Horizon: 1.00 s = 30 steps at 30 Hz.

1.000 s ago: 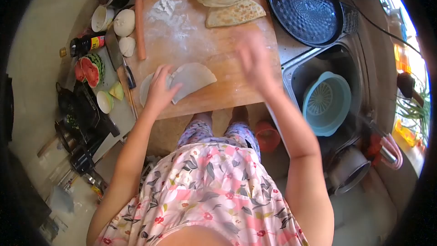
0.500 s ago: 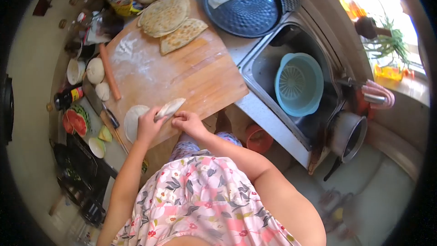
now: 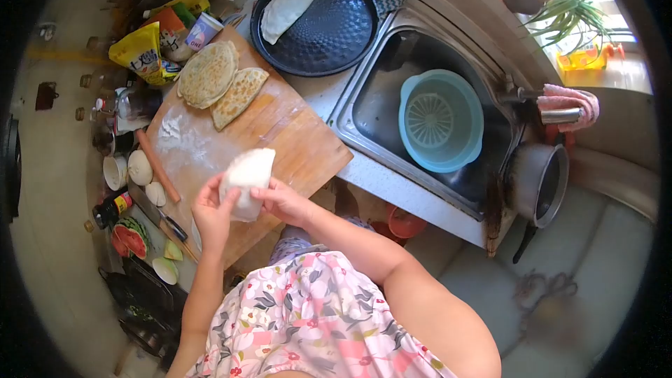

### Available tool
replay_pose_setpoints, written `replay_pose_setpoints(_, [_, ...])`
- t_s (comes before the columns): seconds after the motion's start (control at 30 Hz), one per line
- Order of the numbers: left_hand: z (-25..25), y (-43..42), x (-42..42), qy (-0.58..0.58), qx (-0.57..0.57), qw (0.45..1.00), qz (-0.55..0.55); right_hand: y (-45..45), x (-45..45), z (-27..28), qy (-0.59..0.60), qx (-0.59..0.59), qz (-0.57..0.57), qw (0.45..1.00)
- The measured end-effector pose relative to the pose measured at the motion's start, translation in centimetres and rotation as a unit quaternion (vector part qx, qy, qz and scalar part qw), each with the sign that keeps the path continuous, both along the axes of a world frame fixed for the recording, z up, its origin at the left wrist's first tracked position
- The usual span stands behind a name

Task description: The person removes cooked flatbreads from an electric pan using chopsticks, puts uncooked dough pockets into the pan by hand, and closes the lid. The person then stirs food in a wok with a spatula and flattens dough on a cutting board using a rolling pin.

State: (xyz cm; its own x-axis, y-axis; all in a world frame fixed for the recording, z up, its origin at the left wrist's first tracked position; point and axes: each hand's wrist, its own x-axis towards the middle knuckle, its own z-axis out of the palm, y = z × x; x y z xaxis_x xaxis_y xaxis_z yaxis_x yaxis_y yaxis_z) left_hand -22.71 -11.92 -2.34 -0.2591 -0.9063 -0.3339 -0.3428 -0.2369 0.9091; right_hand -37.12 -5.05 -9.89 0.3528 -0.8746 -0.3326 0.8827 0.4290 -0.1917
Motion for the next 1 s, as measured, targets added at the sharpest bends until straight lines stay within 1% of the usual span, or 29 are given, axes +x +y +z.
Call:
replay_pose_setpoints(0.03, [-0.4, -0.8, -0.6, -0.015, -0.041, 0.999, 0.004, -0.6, -1.1, 1.3, 0.001, 0.007, -0.020, 1.000])
replay_pose_setpoints(0.07, [-0.5, -1.5, -1.9, 0.102, 0.004, 0.994, 0.024, -1.2, -2.3, 2.3, 0.003, 0.013, -0.041, 0.999])
replay_pose_setpoints(0.1, [-0.6, -2.2, -3.7, 0.218, 0.049, 0.974, 0.044, -1.9, -3.4, 3.2, 0.030, 0.001, -0.064, 0.998])
replay_pose_setpoints(0.13, [-0.7, -2.9, -5.1, 0.331, 0.092, 0.937, 0.065, -2.7, -4.6, 4.0, 0.058, -0.013, -0.085, 0.995])
replay_pose_setpoints(0.17, [-1.6, -3.4, -5.8, 0.374, 0.169, 0.912, 0.019, -3.4, -5.8, 4.2, 0.087, -0.026, -0.106, 0.990])
replay_pose_setpoints(0.2, [-3.1, -3.9, -6.3, 0.414, 0.243, 0.877, -0.027, -4.0, -7.2, 3.9, 0.140, -0.033, -0.106, 0.984])
replay_pose_setpoints(0.23, [-3.5, -4.5, -7.2, 0.448, 0.316, 0.833, -0.073, -4.4, -8.6, 3.5, 0.194, -0.039, -0.105, 0.975])
replay_pose_setpoints(0.27, [-3.6, -5.0, -8.3, 0.408, 0.301, 0.858, -0.080, -4.8, -9.8, 3.2, 0.246, -0.044, -0.104, 0.963])
replay_pose_setpoints(0.33, [-2.4, -5.9, -11.8, 0.326, 0.269, 0.901, -0.093, -5.7, -12.3, 4.5, 0.344, -0.038, -0.163, 0.924])
replay_pose_setpoints(0.37, [-2.5, -6.5, -13.1, 0.311, 0.245, 0.913, -0.099, -6.3, -13.5, 5.3, 0.391, -0.034, -0.191, 0.900])
replay_pose_setpoints(0.43, [-2.8, -8.0, -15.6, 0.282, 0.198, 0.933, -0.110, -8.1, -16.1, 5.5, 0.415, -0.038, -0.264, 0.870])
replay_pose_setpoints(0.47, [-2.9, -9.2, -16.7, 0.272, 0.200, 0.932, -0.132, -8.9, -17.7, 5.7, 0.410, -0.020, -0.271, 0.871])
replay_pose_setpoints(0.5, [-3.0, -10.7, -17.6, 0.262, 0.203, 0.931, -0.155, -9.7, -19.0, 6.3, 0.375, 0.017, -0.263, 0.889])
replay_pose_setpoints(0.53, [-3.2, -12.2, -18.3, 0.253, 0.207, 0.929, -0.177, -10.6, -20.8, 5.4, 0.351, 0.053, -0.219, 0.909])
replay_pose_setpoints(0.57, [-3.4, -14.0, -18.9, 0.216, 0.212, 0.929, -0.215, -11.5, -22.7, 4.4, 0.325, 0.089, -0.173, 0.926])
replay_pose_setpoints(0.63, [-3.8, -17.7, -20.1, 0.143, 0.218, 0.921, -0.289, -12.7, -25.5, 3.6, 0.338, 0.062, -0.113, 0.932])
replay_pose_setpoints(0.7, [-4.2, -19.8, -22.0, 0.129, 0.230, 0.911, -0.316, -13.8, -27.6, 3.2, 0.459, 0.049, -0.029, 0.886])
replay_pose_setpoints(0.73, [-4.4, -20.5, -22.6, 0.122, 0.235, 0.906, -0.329, -14.4, -28.0, 3.4, 0.489, 0.050, -0.021, 0.871])
replay_pose_setpoints(0.77, [-4.8, -20.9, -23.1, 0.118, 0.249, 0.909, -0.313, -14.7, -28.3, 3.4, 0.517, 0.050, -0.013, 0.854])
replay_pose_setpoints(0.83, [-5.3, -21.1, -24.0, 0.109, 0.276, 0.912, -0.283, -15.2, -28.6, 3.1, 0.507, 0.037, -0.031, 0.861])
replay_pose_setpoints(0.87, [-5.4, -21.0, -24.0, 0.125, 0.276, 0.913, -0.273, -15.2, -28.7, 2.9, 0.501, 0.031, -0.042, 0.864])
replay_pose_setpoints(0.9, [-5.1, -20.4, -23.9, 0.163, 0.278, 0.913, -0.249, -14.9, -29.0, 2.6, 0.403, -0.001, -0.087, 0.911])
replay_pose_setpoints(0.93, [-4.7, -19.6, -23.6, 0.201, 0.279, 0.912, -0.224, -14.5, -29.1, 2.2, 0.300, -0.033, -0.132, 0.944])
replay_pose_setpoints(0.97, [-4.3, -18.7, -23.3, 0.238, 0.278, 0.909, -0.198, -14.3, -29.2, 1.6, 0.192, -0.066, -0.175, 0.963])
replay_pose_setpoints(1.0, [-3.9, -17.2, -23.3, 0.276, 0.262, 0.914, -0.141, -14.2, -28.5, 0.3, 0.130, -0.072, -0.208, 0.967])
